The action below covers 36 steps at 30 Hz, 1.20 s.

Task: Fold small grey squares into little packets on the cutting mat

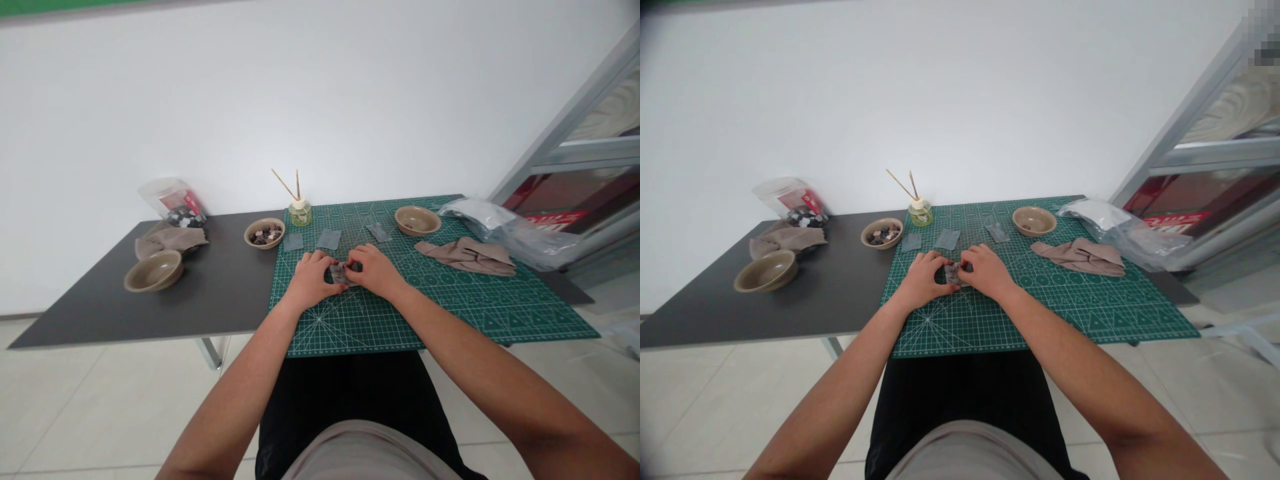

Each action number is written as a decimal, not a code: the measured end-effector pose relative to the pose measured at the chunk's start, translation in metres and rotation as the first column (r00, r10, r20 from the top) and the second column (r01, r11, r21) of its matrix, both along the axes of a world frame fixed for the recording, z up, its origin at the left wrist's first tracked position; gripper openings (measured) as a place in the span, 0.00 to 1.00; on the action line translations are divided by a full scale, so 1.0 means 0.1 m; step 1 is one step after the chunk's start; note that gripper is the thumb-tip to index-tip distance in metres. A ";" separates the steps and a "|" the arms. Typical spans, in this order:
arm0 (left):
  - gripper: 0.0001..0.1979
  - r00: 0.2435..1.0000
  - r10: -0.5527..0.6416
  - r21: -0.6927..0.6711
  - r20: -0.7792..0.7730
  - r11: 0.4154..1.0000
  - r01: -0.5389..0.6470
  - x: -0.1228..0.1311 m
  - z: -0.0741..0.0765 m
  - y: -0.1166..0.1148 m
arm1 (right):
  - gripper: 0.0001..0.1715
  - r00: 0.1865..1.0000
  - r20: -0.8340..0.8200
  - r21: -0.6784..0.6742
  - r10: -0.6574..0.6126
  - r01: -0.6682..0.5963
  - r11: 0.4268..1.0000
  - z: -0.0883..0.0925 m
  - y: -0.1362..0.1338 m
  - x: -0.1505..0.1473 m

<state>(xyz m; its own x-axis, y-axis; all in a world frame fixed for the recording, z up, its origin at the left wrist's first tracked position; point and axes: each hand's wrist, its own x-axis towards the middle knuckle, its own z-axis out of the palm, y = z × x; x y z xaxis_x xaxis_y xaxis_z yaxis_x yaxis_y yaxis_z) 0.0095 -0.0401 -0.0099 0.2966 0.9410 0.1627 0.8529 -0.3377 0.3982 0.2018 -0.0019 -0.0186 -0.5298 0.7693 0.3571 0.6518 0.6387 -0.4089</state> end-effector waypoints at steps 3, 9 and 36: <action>0.25 1.000 0.007 -0.006 -0.004 1.000 -0.007 0.00 0.00 0.00 | 0.06 0.996 -0.008 -0.025 0.088 -0.088 0.996 0.01 0.00 0.00; 0.25 1.000 0.006 -0.001 -0.008 1.000 -0.006 0.00 -0.01 0.01 | 0.05 1.000 0.008 -0.002 0.028 -0.028 1.000 0.02 0.00 0.00; 0.15 0.988 -0.030 0.059 0.149 0.998 0.022 0.00 0.09 -0.05 | 0.16 0.909 -0.415 -0.214 -0.045 -0.050 0.976 0.08 -0.07 0.00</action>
